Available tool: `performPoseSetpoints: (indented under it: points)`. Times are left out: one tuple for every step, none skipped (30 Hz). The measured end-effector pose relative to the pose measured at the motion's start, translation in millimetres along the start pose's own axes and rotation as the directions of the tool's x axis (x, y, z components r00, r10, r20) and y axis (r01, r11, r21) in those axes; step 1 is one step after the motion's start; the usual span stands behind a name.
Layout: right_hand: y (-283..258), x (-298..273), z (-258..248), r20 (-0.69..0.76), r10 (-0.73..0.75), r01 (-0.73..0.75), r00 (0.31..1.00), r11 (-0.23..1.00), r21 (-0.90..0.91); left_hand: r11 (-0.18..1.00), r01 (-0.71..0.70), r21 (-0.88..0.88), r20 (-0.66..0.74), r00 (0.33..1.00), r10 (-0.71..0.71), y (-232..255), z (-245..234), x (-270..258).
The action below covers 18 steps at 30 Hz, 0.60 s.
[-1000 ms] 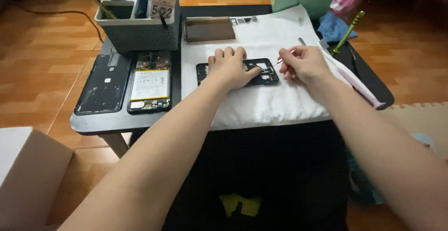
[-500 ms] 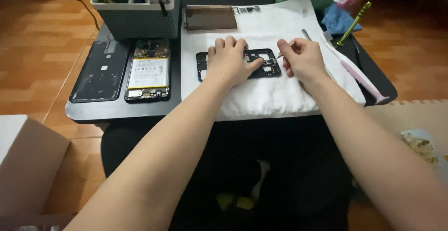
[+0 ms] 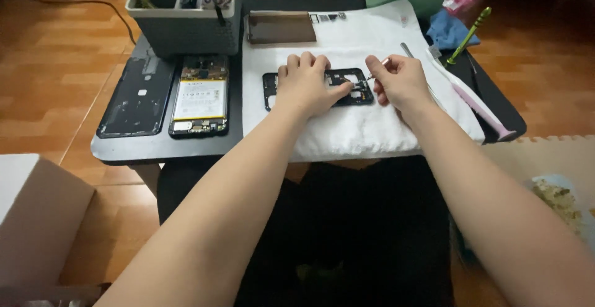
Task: Disassembling a smartphone frame by removing screws and small internal components using a screwdriver and tweezers.
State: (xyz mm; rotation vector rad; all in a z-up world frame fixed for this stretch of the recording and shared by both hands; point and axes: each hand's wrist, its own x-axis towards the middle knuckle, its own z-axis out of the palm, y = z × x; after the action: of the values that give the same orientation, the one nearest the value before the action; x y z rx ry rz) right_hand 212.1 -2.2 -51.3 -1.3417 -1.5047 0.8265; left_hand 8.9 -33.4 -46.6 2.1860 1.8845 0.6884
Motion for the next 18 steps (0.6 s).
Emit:
performPoseSetpoints:
  points:
    - [2,0,0,0.001,0.006,-0.006,1.0,1.0,0.0,1.0,0.001,-0.001,0.006,1.0,-0.001,0,1,0]
    - [3,0,0,-0.008,0.016,-0.016,1.0,1.0,-0.017,1.0,-0.002,-0.013,0.006,1.0,0.003,-1,2,0]
    - [1,3,2,-0.01,0.015,-0.015,1.0,0.999,-0.035,1.0,-0.001,-0.026,-0.006,1.0,0.001,-2,0,2]
    - [0,3,3,-0.003,0.01,-0.01,1.0,0.999,-0.036,1.0,0.005,-0.026,-0.012,1.0,-0.005,-3,-2,0]
    - [-1,1,3,-0.01,0.009,-0.009,1.0,1.0,-0.028,1.0,0.006,-0.029,-0.003,1.0,-0.006,-2,-3,-1]
    - [0,0,2,-0.017,0.008,-0.008,1.0,1.0,-0.02,0.999,0.007,-0.033,0.006,1.0,-0.007,1,-3,-1]
    - [0,-1,1,-0.017,0.008,-0.008,1.0,1.0,-0.018,1.0,0.007,-0.03,0.006,1.0,-0.007,1,-1,1]
    - [0,-3,1,-0.017,0.001,-0.002,1.0,1.0,-0.016,1.0,0.004,-0.014,0.017,1.0,-0.004,0,1,2]
    - [-2,-4,4,-0.012,-0.006,0.005,1.0,1.0,-0.018,1.0,0.006,-0.001,0.028,1.0,-0.006,-4,2,3]
    - [-2,-3,6,-0.008,-0.006,0.006,1.0,1.0,-0.018,1.0,0.011,-0.002,0.027,1.0,-0.011,-6,1,3]
    - [-1,-2,5,-0.016,-0.007,0.006,1.0,1.0,-0.024,1.0,0.0,0.011,0.021,1.0,0.0,-6,3,4]
    - [1,-2,3,-0.025,-0.008,0.007,1.0,1.0,-0.031,1.0,-0.01,0.025,0.015,1.0,0.01,-5,4,5]
    - [-1,-4,2,-0.029,-0.008,0.007,1.0,1.0,-0.029,1.0,-0.014,0.026,0.015,1.0,0.014,-4,5,6]
    - [-4,-6,1,-0.037,-0.007,0.005,0.999,0.999,-0.033,1.0,-0.018,0.019,0.008,1.0,0.018,-4,5,7]
    - [-6,-9,4,-0.034,-0.004,0.003,0.999,0.999,-0.038,1.0,-0.012,0.012,0.0,1.0,0.011,-7,6,4]
    - [-2,-3,4,-0.027,-0.004,0.003,1.0,0.999,-0.038,1.0,-0.005,0.012,0.0,1.0,0.005,-7,6,7]
    - [4,1,4,-0.033,-0.012,0.01,0.999,0.999,-0.042,1.0,-0.015,0.021,-0.028,0.999,0.016,-9,9,7]
    - [10,5,4,-0.039,-0.019,0.018,0.999,0.999,-0.045,0.999,-0.025,0.031,-0.056,0.998,0.027,-10,11,8]
